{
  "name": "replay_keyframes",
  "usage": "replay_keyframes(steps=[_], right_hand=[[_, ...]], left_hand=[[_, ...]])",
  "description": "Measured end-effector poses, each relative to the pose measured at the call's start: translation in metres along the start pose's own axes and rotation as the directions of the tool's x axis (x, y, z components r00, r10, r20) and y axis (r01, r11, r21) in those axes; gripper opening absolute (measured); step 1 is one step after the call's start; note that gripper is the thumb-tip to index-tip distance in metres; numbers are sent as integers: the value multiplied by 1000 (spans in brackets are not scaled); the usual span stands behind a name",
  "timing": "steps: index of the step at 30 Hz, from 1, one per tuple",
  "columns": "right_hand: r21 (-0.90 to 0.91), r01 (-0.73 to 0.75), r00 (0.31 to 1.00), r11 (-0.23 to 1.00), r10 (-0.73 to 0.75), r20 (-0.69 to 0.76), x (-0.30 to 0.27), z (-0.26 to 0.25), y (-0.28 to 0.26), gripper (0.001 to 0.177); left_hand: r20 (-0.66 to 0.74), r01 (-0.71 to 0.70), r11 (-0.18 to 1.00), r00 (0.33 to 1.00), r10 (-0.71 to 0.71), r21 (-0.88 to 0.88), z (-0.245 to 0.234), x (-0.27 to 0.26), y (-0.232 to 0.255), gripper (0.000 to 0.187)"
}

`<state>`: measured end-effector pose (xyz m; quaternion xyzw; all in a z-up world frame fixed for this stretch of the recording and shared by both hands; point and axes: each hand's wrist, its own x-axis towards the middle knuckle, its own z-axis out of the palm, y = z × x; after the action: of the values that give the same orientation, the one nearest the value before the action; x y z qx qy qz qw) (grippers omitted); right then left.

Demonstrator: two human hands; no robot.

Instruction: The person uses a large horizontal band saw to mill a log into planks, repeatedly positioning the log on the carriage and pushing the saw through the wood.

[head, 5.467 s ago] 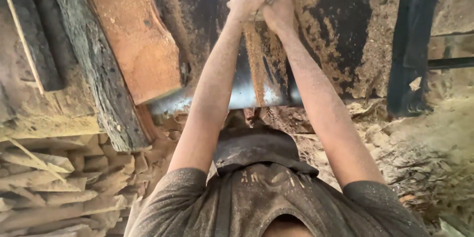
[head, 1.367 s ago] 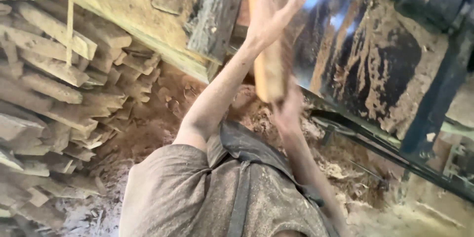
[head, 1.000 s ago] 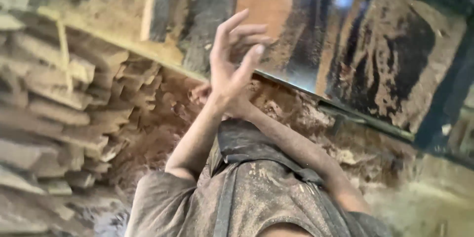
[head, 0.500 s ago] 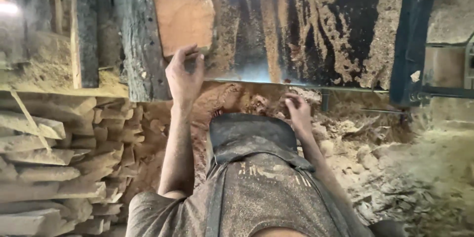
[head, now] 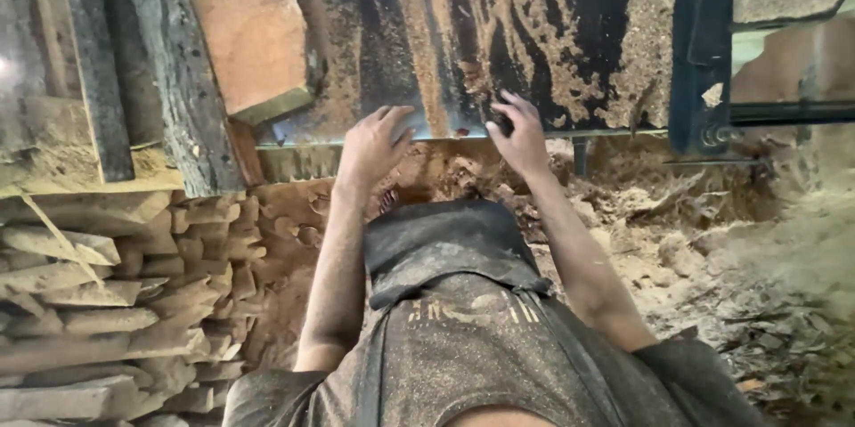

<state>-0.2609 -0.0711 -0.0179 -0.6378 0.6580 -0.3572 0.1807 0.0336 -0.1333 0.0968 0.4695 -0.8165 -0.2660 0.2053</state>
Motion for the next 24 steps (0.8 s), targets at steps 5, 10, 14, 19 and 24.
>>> replay_keyframes(steps=[5, 10, 14, 19, 24], right_hand=[[-69, 35, 998, 997, -31, 52, 26, 12, 20, 37], [-95, -22, 999, 995, 19, -31, 32, 22, 18, 35], [-123, 2, 997, 992, -12, -81, 38, 29, 9, 34], [-143, 1, 997, 990, -12, -80, 61, 35, -1, 39], [-181, 21, 996, 983, -37, -84, 112, 51, 8, 47]], left_hand=[[13, 103, 995, 995, -104, 11, 15, -5, -22, 35], [-79, 124, 984, 988, -135, -131, 42, 8, -74, 31], [-226, 366, 902, 881, -415, -229, 68, 32, -104, 22], [-292, 322, 946, 901, -320, -41, 72, 71, -111, 28], [-282, 310, 950, 909, -306, -28, 73, 96, -122, 26]])
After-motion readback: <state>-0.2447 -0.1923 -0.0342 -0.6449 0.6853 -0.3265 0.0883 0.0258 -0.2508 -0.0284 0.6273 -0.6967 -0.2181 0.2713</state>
